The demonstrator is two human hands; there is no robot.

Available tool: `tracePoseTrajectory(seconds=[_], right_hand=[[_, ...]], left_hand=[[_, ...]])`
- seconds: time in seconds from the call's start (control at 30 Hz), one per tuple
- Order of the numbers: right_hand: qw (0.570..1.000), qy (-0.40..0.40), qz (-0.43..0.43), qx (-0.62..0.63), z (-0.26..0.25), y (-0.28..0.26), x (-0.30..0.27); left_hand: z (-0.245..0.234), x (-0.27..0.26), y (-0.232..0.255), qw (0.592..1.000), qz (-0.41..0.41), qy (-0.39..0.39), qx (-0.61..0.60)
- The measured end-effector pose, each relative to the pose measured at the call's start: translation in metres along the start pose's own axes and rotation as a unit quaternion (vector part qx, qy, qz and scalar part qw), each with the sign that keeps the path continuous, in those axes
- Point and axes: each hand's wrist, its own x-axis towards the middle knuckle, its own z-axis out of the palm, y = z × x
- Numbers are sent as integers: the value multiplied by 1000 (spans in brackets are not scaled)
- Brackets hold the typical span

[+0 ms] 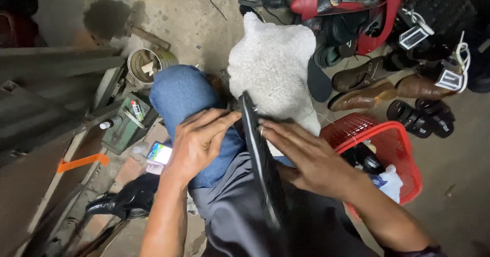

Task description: Hand-sewing a rubber sole onto a shoe upper using a needle and thread.

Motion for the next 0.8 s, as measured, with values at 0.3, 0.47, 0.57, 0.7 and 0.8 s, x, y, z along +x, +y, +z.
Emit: tracePoseTrajectory(seconds=[0.3,0.47,0.57,0.7,0.8], right_hand=[[957,118,19,-266,1,36,15],[985,81,11,-150,13,30,10],[995,55,53,59,-2,14,7],[966,56,133,216,-8,9,8],[994,69,85,5,9,30,13]], left_hand=[[16,-16,-12,999,39,13,-1],[11,-11,-3,999,39,30,-13],[13,-15,-7,998,45,33,1],[13,-9,3,998,48,24,22],[13,-6,3,998,55,29,26]])
